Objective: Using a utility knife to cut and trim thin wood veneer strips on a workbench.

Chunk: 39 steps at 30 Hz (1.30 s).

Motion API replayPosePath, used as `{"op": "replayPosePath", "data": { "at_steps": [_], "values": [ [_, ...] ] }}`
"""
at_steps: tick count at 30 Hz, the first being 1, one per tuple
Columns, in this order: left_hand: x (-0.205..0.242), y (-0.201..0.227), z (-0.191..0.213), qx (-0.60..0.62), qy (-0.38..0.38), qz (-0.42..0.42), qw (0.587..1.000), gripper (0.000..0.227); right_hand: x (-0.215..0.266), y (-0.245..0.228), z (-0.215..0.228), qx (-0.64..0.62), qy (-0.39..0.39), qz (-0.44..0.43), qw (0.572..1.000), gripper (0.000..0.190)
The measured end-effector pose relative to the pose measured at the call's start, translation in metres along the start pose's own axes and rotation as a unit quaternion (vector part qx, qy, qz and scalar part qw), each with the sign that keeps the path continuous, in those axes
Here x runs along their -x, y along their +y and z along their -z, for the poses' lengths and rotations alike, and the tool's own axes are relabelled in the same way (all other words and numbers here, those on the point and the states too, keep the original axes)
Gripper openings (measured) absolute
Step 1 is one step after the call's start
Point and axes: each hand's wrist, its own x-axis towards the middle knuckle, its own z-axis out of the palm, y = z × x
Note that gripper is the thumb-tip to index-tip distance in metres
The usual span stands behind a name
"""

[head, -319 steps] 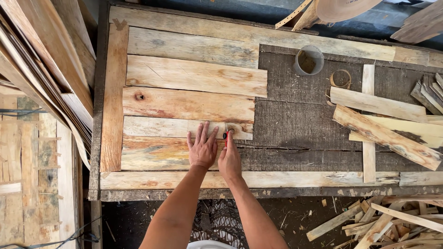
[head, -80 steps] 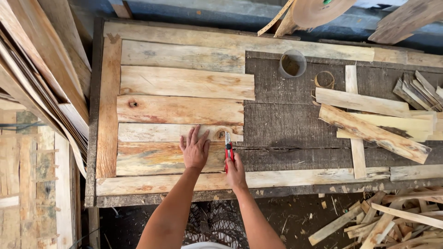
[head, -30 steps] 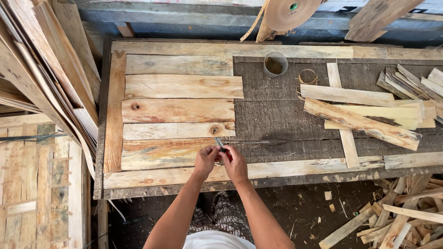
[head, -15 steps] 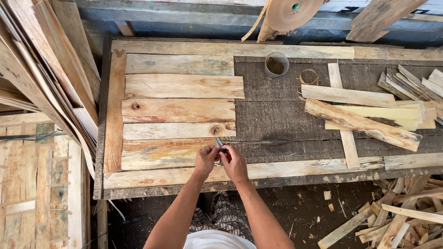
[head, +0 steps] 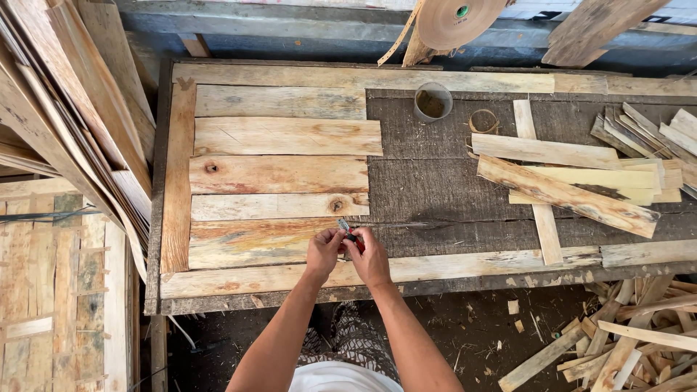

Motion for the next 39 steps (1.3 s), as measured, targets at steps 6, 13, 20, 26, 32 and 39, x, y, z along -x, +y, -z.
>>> {"op": "replayPosePath", "data": {
  "at_steps": [6, 13, 20, 26, 32, 39],
  "values": [
    [0.006, 0.014, -0.005, -0.015, -0.01, 0.004, 1.0, 0.021, 0.001, 0.004, 0.002, -0.024, 0.025, 0.101, 0.994, 0.034],
    [-0.001, 0.0, -0.003, -0.035, 0.001, -0.003, 0.999, 0.022, -0.001, 0.009, 0.005, 0.01, -0.006, 0.02, 1.0, 0.039],
    [-0.01, -0.012, 0.0, -0.017, -0.001, 0.002, 1.0, 0.021, -0.005, 0.001, 0.008, 0.04, -0.018, 0.051, 0.998, 0.023],
    [-0.007, -0.004, -0.003, 0.002, 0.011, 0.011, 1.0, 0.019, -0.009, 0.002, 0.011, 0.034, -0.043, 0.051, 0.997, 0.028],
    [-0.012, -0.005, -0.002, -0.035, 0.017, 0.023, 0.999, 0.02, -0.012, -0.003, 0.013, 0.046, -0.041, 0.038, 0.997, 0.026],
    [-0.022, -0.007, 0.001, -0.074, -0.005, 0.028, 0.997, 0.025, -0.016, 0.003, 0.01, 0.063, -0.03, 0.022, 0.997, 0.027]
  ]
}}
